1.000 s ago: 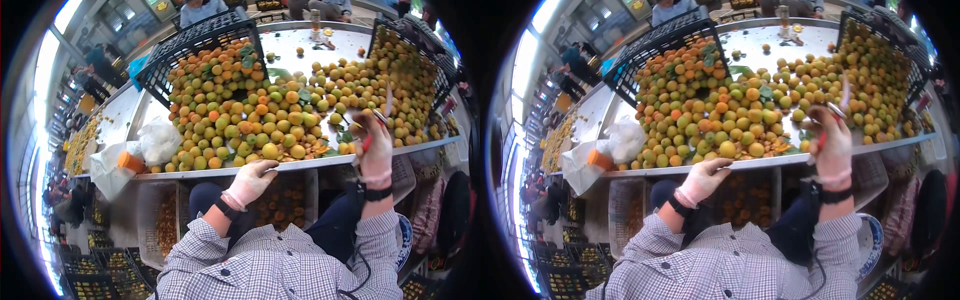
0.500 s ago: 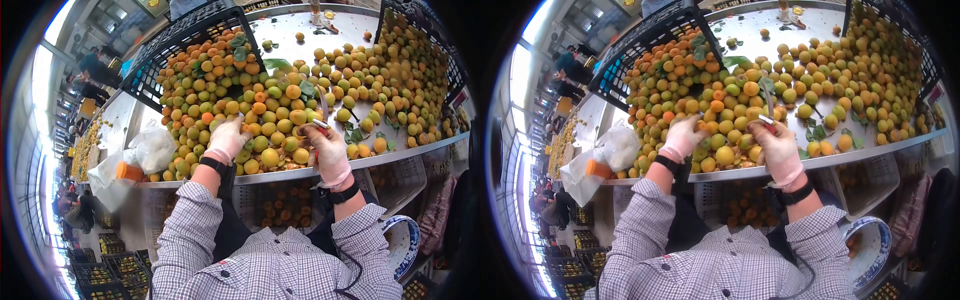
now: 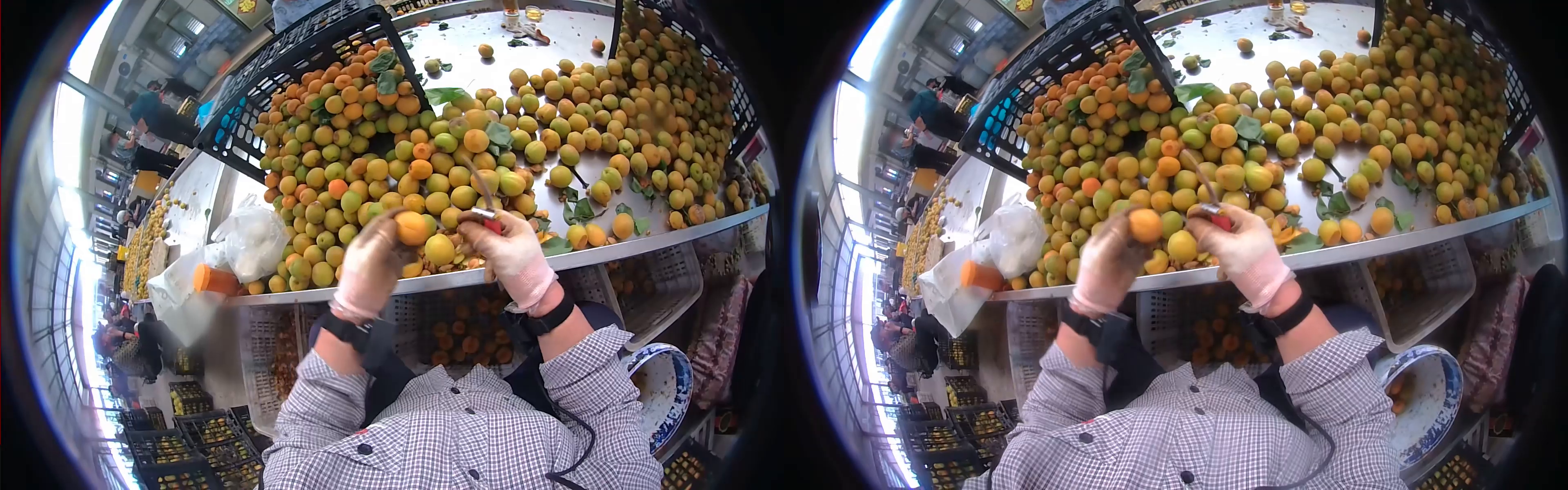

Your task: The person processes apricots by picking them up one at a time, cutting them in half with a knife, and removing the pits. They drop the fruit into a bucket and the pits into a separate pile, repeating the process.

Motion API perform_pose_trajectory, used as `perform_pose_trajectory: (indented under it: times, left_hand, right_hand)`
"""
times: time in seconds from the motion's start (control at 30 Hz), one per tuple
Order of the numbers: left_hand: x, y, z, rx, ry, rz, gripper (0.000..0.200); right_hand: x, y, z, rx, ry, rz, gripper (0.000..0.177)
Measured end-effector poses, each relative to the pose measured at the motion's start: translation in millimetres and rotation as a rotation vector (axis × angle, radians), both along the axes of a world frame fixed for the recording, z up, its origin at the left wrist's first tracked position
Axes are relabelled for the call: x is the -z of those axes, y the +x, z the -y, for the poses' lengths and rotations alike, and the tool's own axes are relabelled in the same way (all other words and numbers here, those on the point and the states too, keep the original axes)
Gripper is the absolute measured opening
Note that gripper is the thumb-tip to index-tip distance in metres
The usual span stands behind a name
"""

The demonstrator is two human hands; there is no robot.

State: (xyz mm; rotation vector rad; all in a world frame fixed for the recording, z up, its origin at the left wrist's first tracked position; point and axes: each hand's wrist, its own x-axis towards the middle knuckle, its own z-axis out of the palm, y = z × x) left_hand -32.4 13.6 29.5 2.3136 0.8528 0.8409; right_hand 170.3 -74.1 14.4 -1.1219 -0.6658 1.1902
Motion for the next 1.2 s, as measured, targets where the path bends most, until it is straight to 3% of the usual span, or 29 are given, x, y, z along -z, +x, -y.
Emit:
perform_pose_trajectory:
  times: [0.07, 0.13, 0.17, 0.2, 0.33, 0.43, 0.53, 0.6, 0.73, 0.83, 0.93, 1.03, 1.2]
  left_hand:
    - [6.0, 8.7, 23.6, 0.063, -0.239, 0.116, 0.035]
    - [12.4, 15.5, 38.8, 0.069, -0.629, 0.295, 0.039]
    - [9.7, 23.7, 41.8, -0.061, -1.024, 0.486, 0.036]
    - [11.4, 25.2, 44.3, -0.055, -1.024, 0.49, 0.036]
    - [14.5, 34.3, 43.2, -0.068, -0.987, 0.565, 0.038]
    - [1.1, 34.2, 29.3, -0.038, -0.971, 0.384, 0.037]
    - [-3.4, 39.8, -1.6, -0.153, -0.746, 0.205, 0.035]
    - [-1.4, 49.3, -28.9, -0.114, -0.581, 0.152, 0.035]
    - [16.7, 83.3, -98.5, -0.094, -0.325, -0.062, 0.045]
    - [1.1, 123.6, -121.6, -0.114, 0.003, -0.392, 0.052]
    - [7.1, 155.7, -141.3, -0.098, 0.222, -0.494, 0.061]
    - [13.2, 175.8, -164.9, -0.058, 0.112, -0.67, 0.068]
    - [14.8, 175.5, -174.6, -0.069, 0.068, -0.683, 0.07]
  right_hand:
    - [5.5, -5.3, 0.1, -0.098, -0.049, 0.073, 0.027]
    - [-9.9, -5.0, 7.1, -0.166, -0.126, 0.041, 0.029]
    - [-8.5, -7.3, 6.2, -0.154, -0.109, 0.064, 0.03]
    - [-6.8, -8.1, 6.3, -0.139, -0.093, 0.089, 0.031]
    - [-13.5, -0.7, 7.5, -0.174, -0.227, 0.055, 0.032]
    - [-4.8, -0.8, 5.1, -0.081, -0.163, 0.088, 0.032]
    - [-12.1, 4.5, 4.6, -0.005, -0.194, 0.058, 0.028]
    - [-11.5, 4.1, 3.0, 0.159, -0.116, -0.053, 0.027]
    - [13.3, 15.0, -10.3, 0.3, -0.04, 0.16, 0.029]
    - [5.1, 20.6, -11.9, 0.302, -0.098, 0.089, 0.03]
    - [9.4, 27.6, -14.9, 0.296, -0.138, 0.068, 0.031]
    - [7.6, 35.2, -17.7, 0.297, -0.107, 0.025, 0.031]
    - [-4.9, 37.4, -18.2, 0.295, -0.115, 0.008, 0.03]
